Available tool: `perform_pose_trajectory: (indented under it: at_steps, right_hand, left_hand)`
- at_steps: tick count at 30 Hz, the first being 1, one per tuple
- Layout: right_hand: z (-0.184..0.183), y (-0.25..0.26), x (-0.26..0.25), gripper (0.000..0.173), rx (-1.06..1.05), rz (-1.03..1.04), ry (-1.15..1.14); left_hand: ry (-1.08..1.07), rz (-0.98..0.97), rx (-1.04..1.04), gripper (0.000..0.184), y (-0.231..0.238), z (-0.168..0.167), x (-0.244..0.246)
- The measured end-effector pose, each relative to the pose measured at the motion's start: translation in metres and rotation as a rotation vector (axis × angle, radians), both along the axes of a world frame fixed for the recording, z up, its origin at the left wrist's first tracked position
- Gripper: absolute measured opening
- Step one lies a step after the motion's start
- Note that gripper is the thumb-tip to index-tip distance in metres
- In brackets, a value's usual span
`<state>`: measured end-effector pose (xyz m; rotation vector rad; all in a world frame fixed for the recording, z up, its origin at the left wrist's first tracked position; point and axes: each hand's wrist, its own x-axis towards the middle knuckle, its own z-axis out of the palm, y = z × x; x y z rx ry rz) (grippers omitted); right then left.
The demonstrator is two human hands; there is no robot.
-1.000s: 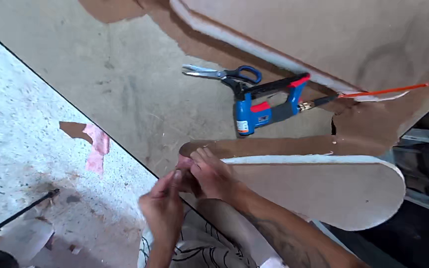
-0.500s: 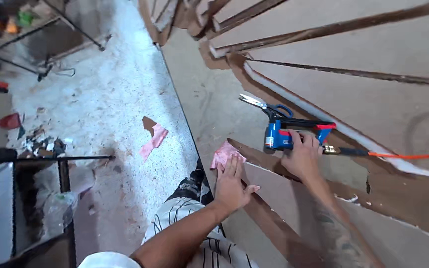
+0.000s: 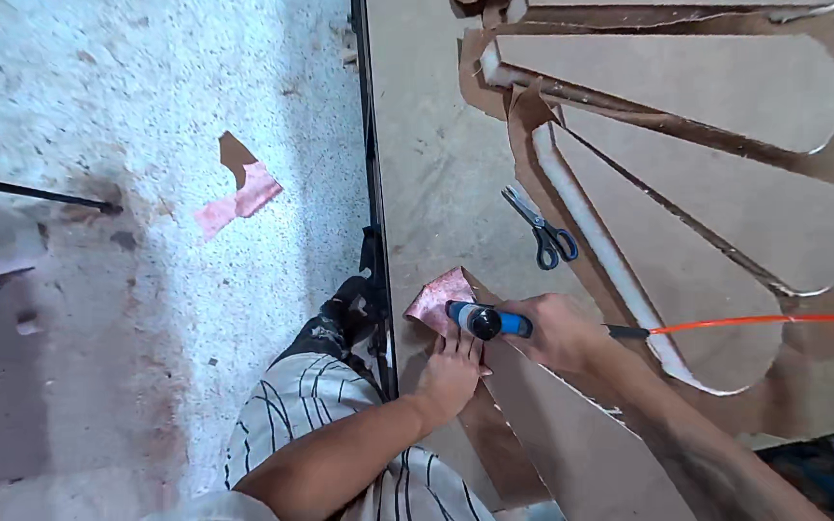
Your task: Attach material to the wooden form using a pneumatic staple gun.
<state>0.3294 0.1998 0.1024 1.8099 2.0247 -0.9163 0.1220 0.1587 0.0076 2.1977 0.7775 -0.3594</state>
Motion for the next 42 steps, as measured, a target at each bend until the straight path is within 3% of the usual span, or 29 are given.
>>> perform_pose_trajectory:
  at_steps: [3,8,11,13,18,21,23,24,26,28,30,33,37,39,42]
  right_hand:
    - [-0.012,0.01,0.003,0.033,0.03,0.058,0.023]
    - [-0.002,0.029,0.0,0.021,-0.068,0.16,-0.08]
    - [0.006,0.036,0.012,0.044,-0.012,0.084,-0.018]
    - [0.004,0.041,0.021,0.049,0.104,-0.055,-0.046]
    - [-0.044,0.032,0.027,0.083,0.358,-0.348,-0.093]
    - [-0.011,-0.04,0.01,0.058,0.526,-0.76,-0.193]
    - [0.034,-0.138,-0.004,0.048,0.496,-1.275,-0.386]
    - [0.037,-0.202,-0.001,0.052,0.463,-1.529,-0.508]
    - [0.001,-0.333,0.015,0.08,0.348,-1.897,-0.65]
    - [-0.043,-0.416,0.008,0.094,0.273,-2.081,-0.462]
    - [-0.064,-0.436,0.009,0.085,0.276,-2.09,-0.344]
    - [-0.062,-0.428,-0.013,0.074,0.256,-2.064,-0.306]
    - [-0.069,-0.435,-0.059,0.078,0.445,-2.128,-0.159]
    - [-0.084,-0.439,-0.07,0.081,0.577,-2.212,-0.075]
    - [-0.086,-0.431,-0.071,0.084,0.589,-2.338,0.031]
  left_hand:
    - [-0.044,0.0,0.066,0.062,0.001,-0.002,-0.003]
    - [-0.096,-0.011,0.088,0.054,0.004,-0.002,-0.005]
    - [-0.095,-0.005,0.045,0.06,0.005,-0.006,-0.005]
    - [-0.108,0.005,0.063,0.06,0.006,-0.009,-0.008]
    - [-0.122,-0.151,0.308,0.063,0.006,0.009,-0.007]
    - [-0.135,-0.232,0.404,0.067,0.022,0.022,-0.006]
    - [-0.139,-0.302,0.442,0.07,0.029,0.026,-0.005]
    - [-0.141,-0.342,0.452,0.071,0.032,0.027,-0.005]
    - [-0.164,-0.422,0.462,0.066,0.044,0.029,-0.004]
    - [-0.237,-0.495,0.454,0.052,0.057,0.035,0.001]
    - [-0.321,-0.554,0.497,0.043,0.072,0.032,0.013]
    - [-0.336,-0.649,0.513,0.049,0.103,0.027,0.008]
    - [-0.129,-0.67,0.286,0.043,0.135,0.053,0.05]
    - [-0.079,-0.692,0.264,0.047,0.12,0.056,0.094]
    - [0.064,-0.799,0.333,0.044,0.087,0.027,0.133]
